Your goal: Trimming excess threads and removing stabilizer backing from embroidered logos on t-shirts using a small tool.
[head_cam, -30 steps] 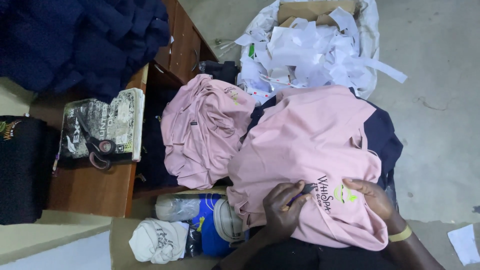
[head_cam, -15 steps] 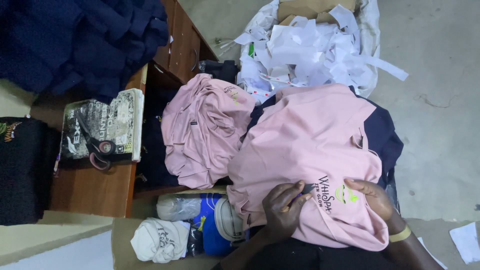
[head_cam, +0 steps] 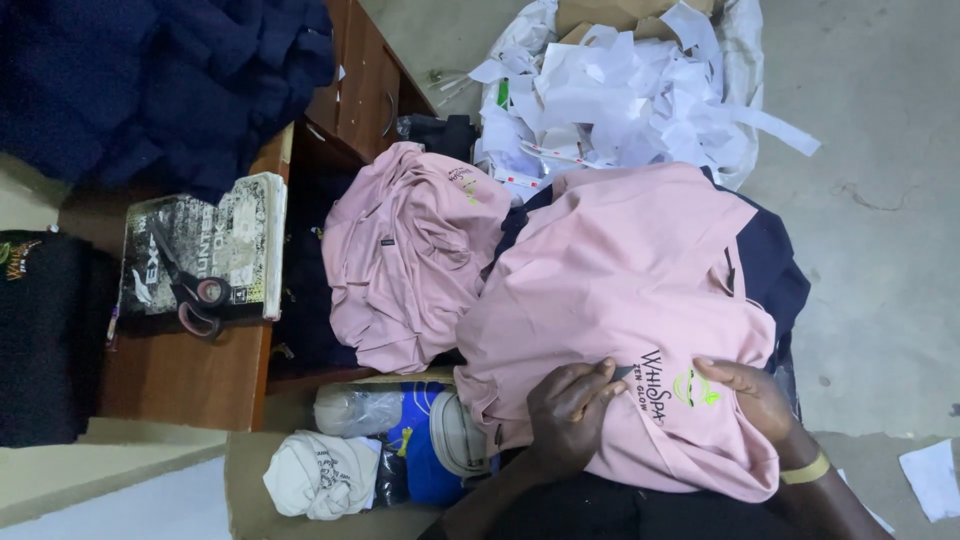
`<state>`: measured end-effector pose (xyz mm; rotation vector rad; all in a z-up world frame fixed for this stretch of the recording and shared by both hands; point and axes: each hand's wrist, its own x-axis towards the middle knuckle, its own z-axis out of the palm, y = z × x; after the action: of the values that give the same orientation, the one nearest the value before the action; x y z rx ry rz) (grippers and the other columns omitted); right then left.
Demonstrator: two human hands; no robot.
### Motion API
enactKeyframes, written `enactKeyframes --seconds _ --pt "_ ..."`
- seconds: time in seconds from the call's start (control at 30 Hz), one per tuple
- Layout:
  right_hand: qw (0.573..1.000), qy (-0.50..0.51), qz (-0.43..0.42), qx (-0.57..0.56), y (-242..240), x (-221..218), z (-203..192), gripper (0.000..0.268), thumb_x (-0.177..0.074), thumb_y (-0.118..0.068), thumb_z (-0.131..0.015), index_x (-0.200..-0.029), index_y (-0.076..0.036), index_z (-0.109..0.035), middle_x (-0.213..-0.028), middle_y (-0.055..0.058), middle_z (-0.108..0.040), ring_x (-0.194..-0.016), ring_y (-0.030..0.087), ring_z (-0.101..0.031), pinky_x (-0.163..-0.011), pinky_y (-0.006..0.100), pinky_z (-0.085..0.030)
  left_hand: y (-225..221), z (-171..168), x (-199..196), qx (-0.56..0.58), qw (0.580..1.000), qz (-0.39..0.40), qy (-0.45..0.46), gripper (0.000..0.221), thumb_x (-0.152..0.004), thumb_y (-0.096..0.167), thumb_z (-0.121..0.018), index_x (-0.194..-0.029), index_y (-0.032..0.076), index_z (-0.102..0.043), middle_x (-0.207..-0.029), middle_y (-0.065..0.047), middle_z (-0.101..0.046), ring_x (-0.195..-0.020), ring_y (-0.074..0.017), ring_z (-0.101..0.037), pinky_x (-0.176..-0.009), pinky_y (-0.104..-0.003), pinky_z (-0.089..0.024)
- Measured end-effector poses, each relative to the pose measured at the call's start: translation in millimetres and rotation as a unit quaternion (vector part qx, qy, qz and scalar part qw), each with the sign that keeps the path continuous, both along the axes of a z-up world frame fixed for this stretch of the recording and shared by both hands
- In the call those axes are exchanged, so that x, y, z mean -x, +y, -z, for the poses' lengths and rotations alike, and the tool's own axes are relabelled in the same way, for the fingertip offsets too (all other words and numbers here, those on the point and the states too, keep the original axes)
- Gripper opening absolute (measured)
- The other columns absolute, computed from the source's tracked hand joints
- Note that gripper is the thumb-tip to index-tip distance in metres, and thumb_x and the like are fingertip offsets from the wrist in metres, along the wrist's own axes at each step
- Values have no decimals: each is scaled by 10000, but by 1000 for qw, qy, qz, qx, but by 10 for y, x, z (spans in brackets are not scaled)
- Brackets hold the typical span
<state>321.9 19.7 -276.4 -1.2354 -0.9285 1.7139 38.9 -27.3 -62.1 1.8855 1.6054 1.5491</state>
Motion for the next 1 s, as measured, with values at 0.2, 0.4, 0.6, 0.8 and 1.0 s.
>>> enactKeyframes --seconds 0.2,0.4,0.6,0.8,1.0 --pt "999 -52 -9 -5 8 60 -216 389 -829 179 -701 -1193 61 -768 -1312 225 -762 -1179 355 -754 -1102 440 -592 -18 -45 85 20 999 41 11 391 -857 -4 -878 -1217 -41 -728 -1033 -174 -746 -895 -294 -742 -766 -387 -652" --pt "996 -68 -33 -49 8 -3 -90 383 -822 151 -725 -1180 25 -782 -1318 201 -765 -1212 332 -750 -1125 438 -586 7 -220 129 26 997 71 26 355 -876 -2 -865 -1197 -68 -728 -1024 -176 -752 -870 -295 -728 -747 -386 -631" --pt "994 -81 -42 -53 11 -9 -105 392 -821 150 -729 -1181 8 -788 -1343 203 -758 -1223 324 -749 -1118 430 -584 18 -275 150 34 995 77 46 337 -874 -3 -859 -1182 -67 -740 -1002 -174 -751 -853 -288 -719 -750 -383 -625" --pt "997 -54 -31 -53 -7 -28 26 423 -794 167 -732 -1198 47 -768 -1326 218 -754 -1218 331 -742 -1128 433 -578 13 -294 180 46 994 84 53 308 -896 19 -849 -1175 -54 -742 -1008 -153 -742 -861 -289 -711 -768 -389 -606" --pt "995 -67 -34 -72 -32 -47 6 405 -799 164 -735 -1181 40 -779 -1320 205 -759 -1217 314 -746 -1134 427 -578 5 -239 194 55 993 91 53 315 -901 21 -836 -1196 -39 -742 -1014 -146 -733 -874 -286 -706 -771 -389 -601"
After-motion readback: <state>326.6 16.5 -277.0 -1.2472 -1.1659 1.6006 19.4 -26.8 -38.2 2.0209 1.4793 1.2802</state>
